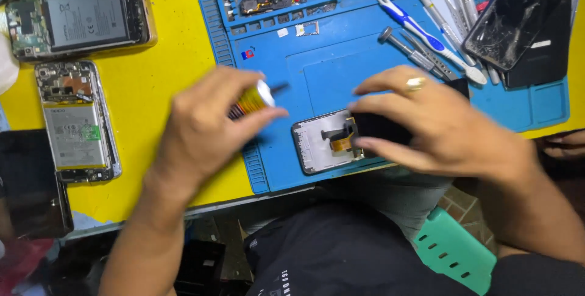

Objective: The person applies adhesive to the internal frame of a disassembled smartphone and attaches the back cover. They then handle a second smartphone, applying adhesive to its screen assembly and connecting a charging cable to test the device.

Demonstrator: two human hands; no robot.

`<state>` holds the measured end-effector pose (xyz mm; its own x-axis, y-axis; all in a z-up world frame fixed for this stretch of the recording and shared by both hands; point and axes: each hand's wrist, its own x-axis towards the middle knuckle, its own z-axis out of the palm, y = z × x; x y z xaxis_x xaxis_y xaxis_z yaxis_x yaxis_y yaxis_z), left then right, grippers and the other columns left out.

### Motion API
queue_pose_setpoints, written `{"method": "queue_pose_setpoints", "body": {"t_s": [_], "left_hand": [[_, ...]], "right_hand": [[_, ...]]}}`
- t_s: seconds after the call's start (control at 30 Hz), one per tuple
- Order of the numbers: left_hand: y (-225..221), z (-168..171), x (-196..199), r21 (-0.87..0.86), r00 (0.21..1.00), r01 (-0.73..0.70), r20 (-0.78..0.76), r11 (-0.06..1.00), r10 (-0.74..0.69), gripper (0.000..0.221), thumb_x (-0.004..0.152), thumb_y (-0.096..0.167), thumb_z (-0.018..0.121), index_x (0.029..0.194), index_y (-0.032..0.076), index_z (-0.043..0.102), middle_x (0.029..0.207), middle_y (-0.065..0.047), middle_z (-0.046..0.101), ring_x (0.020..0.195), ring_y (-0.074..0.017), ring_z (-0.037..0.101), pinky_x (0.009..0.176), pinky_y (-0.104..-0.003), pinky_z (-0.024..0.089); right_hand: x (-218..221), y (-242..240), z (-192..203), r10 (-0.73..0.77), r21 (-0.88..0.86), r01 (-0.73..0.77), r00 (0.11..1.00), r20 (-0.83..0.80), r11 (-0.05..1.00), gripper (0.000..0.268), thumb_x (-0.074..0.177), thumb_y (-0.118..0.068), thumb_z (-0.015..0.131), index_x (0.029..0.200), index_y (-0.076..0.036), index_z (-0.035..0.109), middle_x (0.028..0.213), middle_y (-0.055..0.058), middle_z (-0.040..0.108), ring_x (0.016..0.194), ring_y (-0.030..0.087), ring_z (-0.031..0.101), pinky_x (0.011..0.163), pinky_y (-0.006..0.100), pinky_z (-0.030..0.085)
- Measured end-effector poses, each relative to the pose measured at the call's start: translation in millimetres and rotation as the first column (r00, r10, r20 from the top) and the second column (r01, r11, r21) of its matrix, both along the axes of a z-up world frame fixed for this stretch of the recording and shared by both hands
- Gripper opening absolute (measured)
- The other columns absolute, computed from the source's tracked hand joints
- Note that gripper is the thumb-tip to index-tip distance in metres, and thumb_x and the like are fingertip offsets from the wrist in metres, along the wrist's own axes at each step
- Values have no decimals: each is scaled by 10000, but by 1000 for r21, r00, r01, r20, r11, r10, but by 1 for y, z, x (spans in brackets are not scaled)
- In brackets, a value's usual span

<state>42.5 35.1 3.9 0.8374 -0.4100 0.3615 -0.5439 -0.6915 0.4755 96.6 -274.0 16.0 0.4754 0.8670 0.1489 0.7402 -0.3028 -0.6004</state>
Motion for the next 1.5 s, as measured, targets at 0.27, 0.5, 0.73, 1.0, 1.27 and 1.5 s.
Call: {"method": "queue_pose_setpoints", "body": {"t_s": [0.27, 0.5, 0.73, 1.0, 1.27, 1.5], "left_hand": [[28, -21, 10, 164, 971, -210, 146, 964, 187, 668, 799, 342, 1043, 1261, -24, 730, 1197, -170, 666, 1073, -339, 606, 914, -444, 429], [4, -36, -30, 7, 975, -161, 156, 987, 158, 481, 858, 256, 991, 1192, 27, 731, 1215, -187, 696, 1057, -284, 655, 875, -420, 469], [5, -30, -55, -112, 980, -169, 91, 979, 180, 266, 938, 142, 875, 1127, 10, 744, 1162, -182, 694, 1006, -313, 683, 842, -441, 474], [7, -34, -62, -170, 979, -182, 64, 969, 195, 233, 921, 105, 866, 1100, 10, 752, 1128, -175, 708, 1004, -291, 701, 850, -408, 517], [-7, -25, -52, -176, 990, -124, 43, 977, 134, 226, 917, 112, 856, 1090, 8, 754, 1097, -184, 710, 971, -306, 697, 785, -422, 505], [-41, -15, -30, -28, 995, -52, -81, 998, 50, 273, 953, 231, 790, 1148, 56, 711, 1091, -88, 666, 939, -290, 615, 757, -408, 408]], "right_hand": [[13, -89, -38, 61, -400, 2, 987, 145, 917, 966, 667, -466, 824, 1540, -261, 463, 1517, 107, 499, 1360, 336, 502, 1083, 523, 419], [10, -86, -31, 107, -341, -46, 981, 164, 939, 779, 754, -393, 755, 1484, -259, 517, 1506, 99, 510, 1322, 312, 520, 1164, 567, 369], [5, -50, -23, 189, -301, -141, 973, 134, 943, 823, 708, -357, 824, 1468, -243, 528, 1521, 116, 461, 1198, 348, 564, 1040, 545, 452], [-6, -18, -28, 238, -368, -156, 953, 187, 917, 750, 731, -349, 806, 1430, -240, 556, 1491, 157, 522, 1219, 356, 567, 969, 515, 483], [-11, -10, -24, 215, -332, -154, 964, 154, 931, 698, 777, -311, 794, 1420, -204, 546, 1499, 195, 497, 1241, 391, 553, 981, 524, 477], [-12, -14, -31, 189, -253, -150, 972, 139, 956, 631, 801, -263, 804, 1381, -145, 582, 1467, 229, 496, 1204, 420, 553, 974, 542, 476]]}}
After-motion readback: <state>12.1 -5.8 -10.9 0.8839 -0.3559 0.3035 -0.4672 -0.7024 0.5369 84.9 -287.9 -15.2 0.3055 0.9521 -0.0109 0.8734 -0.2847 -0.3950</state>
